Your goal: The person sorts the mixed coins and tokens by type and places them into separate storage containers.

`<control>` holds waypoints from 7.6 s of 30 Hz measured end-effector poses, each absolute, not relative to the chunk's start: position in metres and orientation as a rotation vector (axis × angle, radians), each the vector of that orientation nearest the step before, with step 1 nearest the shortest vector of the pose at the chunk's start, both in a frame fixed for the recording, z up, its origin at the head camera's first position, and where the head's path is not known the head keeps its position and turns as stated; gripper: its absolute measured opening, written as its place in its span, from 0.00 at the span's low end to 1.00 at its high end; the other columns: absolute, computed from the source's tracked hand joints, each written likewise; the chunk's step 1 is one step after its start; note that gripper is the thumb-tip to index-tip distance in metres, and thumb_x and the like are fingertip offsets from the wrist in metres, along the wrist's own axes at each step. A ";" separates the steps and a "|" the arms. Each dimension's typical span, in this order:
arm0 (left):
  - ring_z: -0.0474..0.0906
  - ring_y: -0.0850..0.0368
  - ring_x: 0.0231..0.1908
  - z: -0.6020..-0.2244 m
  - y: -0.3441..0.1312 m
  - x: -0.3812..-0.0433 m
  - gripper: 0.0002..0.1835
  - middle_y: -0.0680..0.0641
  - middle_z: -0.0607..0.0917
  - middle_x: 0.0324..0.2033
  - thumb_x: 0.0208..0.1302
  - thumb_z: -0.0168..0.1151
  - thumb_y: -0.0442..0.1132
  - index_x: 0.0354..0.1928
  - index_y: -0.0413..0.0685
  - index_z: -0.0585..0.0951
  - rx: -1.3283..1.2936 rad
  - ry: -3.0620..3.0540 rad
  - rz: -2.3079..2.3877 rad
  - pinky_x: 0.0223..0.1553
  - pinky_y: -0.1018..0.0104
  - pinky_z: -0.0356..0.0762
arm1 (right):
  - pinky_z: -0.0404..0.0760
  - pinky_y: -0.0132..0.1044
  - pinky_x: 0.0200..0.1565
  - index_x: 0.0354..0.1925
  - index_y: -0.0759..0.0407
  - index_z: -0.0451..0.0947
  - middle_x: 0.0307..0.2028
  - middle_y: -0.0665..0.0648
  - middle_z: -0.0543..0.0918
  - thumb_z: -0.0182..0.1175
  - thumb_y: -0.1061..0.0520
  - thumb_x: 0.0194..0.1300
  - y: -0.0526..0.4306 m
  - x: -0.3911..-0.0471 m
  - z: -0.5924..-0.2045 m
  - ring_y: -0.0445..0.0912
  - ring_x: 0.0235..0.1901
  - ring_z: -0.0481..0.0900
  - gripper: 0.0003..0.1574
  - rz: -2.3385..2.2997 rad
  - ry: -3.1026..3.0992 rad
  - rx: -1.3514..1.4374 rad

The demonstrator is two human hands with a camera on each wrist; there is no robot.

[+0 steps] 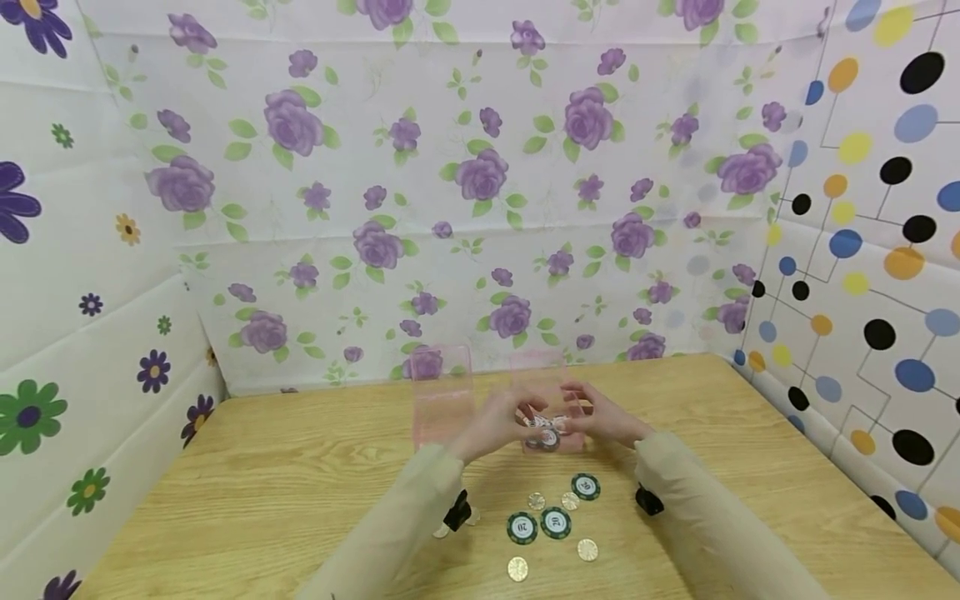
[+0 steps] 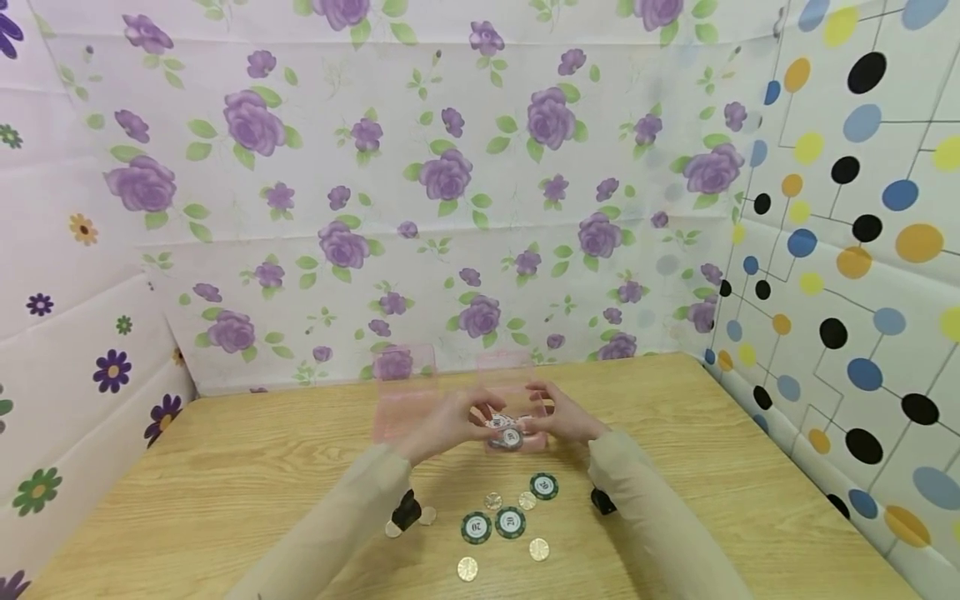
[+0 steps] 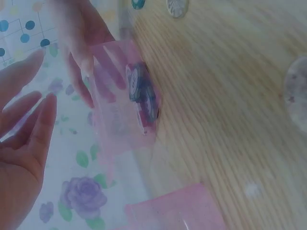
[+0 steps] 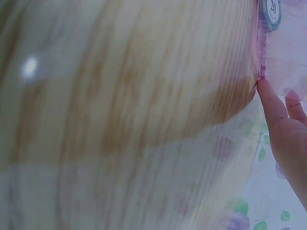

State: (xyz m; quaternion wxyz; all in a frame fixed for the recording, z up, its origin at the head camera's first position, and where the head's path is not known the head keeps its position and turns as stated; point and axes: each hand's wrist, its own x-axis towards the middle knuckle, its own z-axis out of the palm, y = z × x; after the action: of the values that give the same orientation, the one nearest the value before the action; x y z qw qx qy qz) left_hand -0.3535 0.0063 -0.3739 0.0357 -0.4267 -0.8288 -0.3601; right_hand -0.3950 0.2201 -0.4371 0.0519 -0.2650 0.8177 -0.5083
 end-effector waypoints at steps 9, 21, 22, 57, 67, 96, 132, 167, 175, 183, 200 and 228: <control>0.68 0.61 0.24 -0.375 -0.007 -0.341 0.17 0.59 0.71 0.26 0.32 0.57 0.46 0.31 0.52 0.71 -1.499 -2.514 -1.062 0.22 0.76 0.65 | 0.57 0.40 0.39 0.49 0.53 0.47 0.45 0.58 0.54 0.56 0.52 0.37 0.221 -0.395 -0.438 0.57 0.44 0.49 0.41 -1.553 2.492 -0.720; 0.66 0.61 0.28 -0.378 -0.031 -0.319 0.19 0.54 0.68 0.33 0.33 0.57 0.44 0.34 0.50 0.71 -1.723 -2.591 -1.045 0.23 0.77 0.65 | 0.58 0.40 0.39 0.49 0.47 0.47 0.43 0.49 0.55 0.56 0.48 0.35 0.232 -0.423 -0.464 0.47 0.43 0.53 0.42 -1.460 2.579 -0.731; 0.66 0.61 0.28 -0.381 -0.032 -0.320 0.19 0.55 0.69 0.32 0.33 0.57 0.43 0.34 0.50 0.71 -1.735 -2.594 -1.041 0.23 0.76 0.65 | 0.58 0.41 0.39 0.49 0.48 0.47 0.43 0.49 0.55 0.56 0.48 0.35 0.232 -0.423 -0.464 0.47 0.44 0.53 0.42 -1.457 2.582 -0.733; 0.66 0.63 0.25 -0.413 -0.030 -0.312 0.22 0.56 0.68 0.29 0.25 0.60 0.47 0.32 0.56 0.71 -1.885 -2.737 -0.834 0.22 0.79 0.63 | 0.57 0.41 0.39 0.49 0.48 0.46 0.44 0.51 0.54 0.56 0.48 0.36 0.232 -0.424 -0.466 0.48 0.44 0.53 0.43 -1.477 2.561 -0.710; 0.67 0.64 0.23 -0.412 -0.025 -0.306 0.21 0.54 0.69 0.26 0.24 0.61 0.45 0.29 0.52 0.72 -1.897 -2.733 -0.822 0.20 0.81 0.63 | 0.56 0.42 0.40 0.48 0.49 0.47 0.45 0.61 0.53 0.55 0.57 0.40 0.221 -0.396 -0.437 0.54 0.44 0.50 0.38 -1.556 2.486 -0.742; 0.65 0.69 0.22 -0.418 -0.019 -0.307 0.20 0.58 0.70 0.21 0.22 0.59 0.48 0.25 0.50 0.71 -1.785 -2.751 -0.592 0.21 0.83 0.60 | 0.57 0.43 0.39 0.48 0.49 0.48 0.45 0.61 0.54 0.55 0.52 0.38 0.223 -0.397 -0.437 0.56 0.43 0.50 0.38 -1.517 2.534 -0.792; 0.65 0.70 0.21 -0.416 -0.025 -0.312 0.16 0.58 0.70 0.22 0.30 0.59 0.45 0.26 0.47 0.72 -1.754 -2.481 -0.627 0.20 0.86 0.60 | 0.57 0.44 0.38 0.49 0.52 0.47 0.44 0.65 0.53 0.54 0.54 0.40 0.220 -0.396 -0.438 0.63 0.42 0.47 0.38 -1.525 2.532 -0.864; 0.68 0.62 0.23 -0.377 -0.018 -0.367 0.16 0.52 0.72 0.23 0.31 0.59 0.41 0.28 0.43 0.72 -1.439 -2.547 -1.012 0.22 0.76 0.65 | 0.57 0.41 0.39 0.49 0.52 0.46 0.45 0.59 0.53 0.55 0.53 0.39 0.221 -0.400 -0.440 0.54 0.44 0.51 0.40 -1.523 2.504 -0.768; 0.67 0.62 0.22 -0.369 -0.010 -0.377 0.15 0.50 0.72 0.22 0.31 0.60 0.36 0.27 0.42 0.72 -1.308 -2.597 -1.107 0.21 0.76 0.65 | 0.56 0.40 0.40 0.49 0.49 0.45 0.45 0.56 0.54 0.55 0.51 0.38 0.226 -0.408 -0.449 0.50 0.44 0.53 0.41 -1.506 2.517 -0.754; 0.68 0.64 0.19 -0.380 -0.001 -0.390 0.13 0.51 0.73 0.20 0.31 0.60 0.41 0.24 0.45 0.72 -1.213 -2.573 -1.127 0.19 0.77 0.65 | 0.57 0.42 0.39 0.49 0.54 0.46 0.45 0.62 0.53 0.54 0.53 0.40 0.223 -0.398 -0.439 0.57 0.42 0.51 0.39 -1.534 2.518 -0.828; 0.68 0.63 0.21 -0.395 0.011 -0.395 0.14 0.49 0.74 0.21 0.32 0.59 0.41 0.25 0.42 0.73 -1.120 -2.548 -1.117 0.20 0.78 0.65 | 0.57 0.45 0.38 0.49 0.55 0.45 0.44 0.67 0.50 0.51 0.60 0.44 0.217 -0.383 -0.425 0.59 0.43 0.50 0.35 -1.549 2.480 -0.841; 0.68 0.65 0.23 -0.391 0.013 -0.360 0.14 0.57 0.70 0.23 0.33 0.58 0.41 0.28 0.49 0.72 -1.261 -2.578 -1.078 0.21 0.81 0.64 | 0.57 0.42 0.39 0.50 0.51 0.45 0.45 0.56 0.54 0.55 0.51 0.38 0.228 -0.399 -0.449 0.48 0.44 0.53 0.42 -1.544 2.500 -0.767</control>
State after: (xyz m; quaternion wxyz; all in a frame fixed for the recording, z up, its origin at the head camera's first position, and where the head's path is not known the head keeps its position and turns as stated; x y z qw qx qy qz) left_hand -0.3596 0.0127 -0.3907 0.0379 -0.4110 -0.8404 -0.3513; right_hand -0.3992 0.2278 -0.4487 0.0524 -0.2523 0.8220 -0.5079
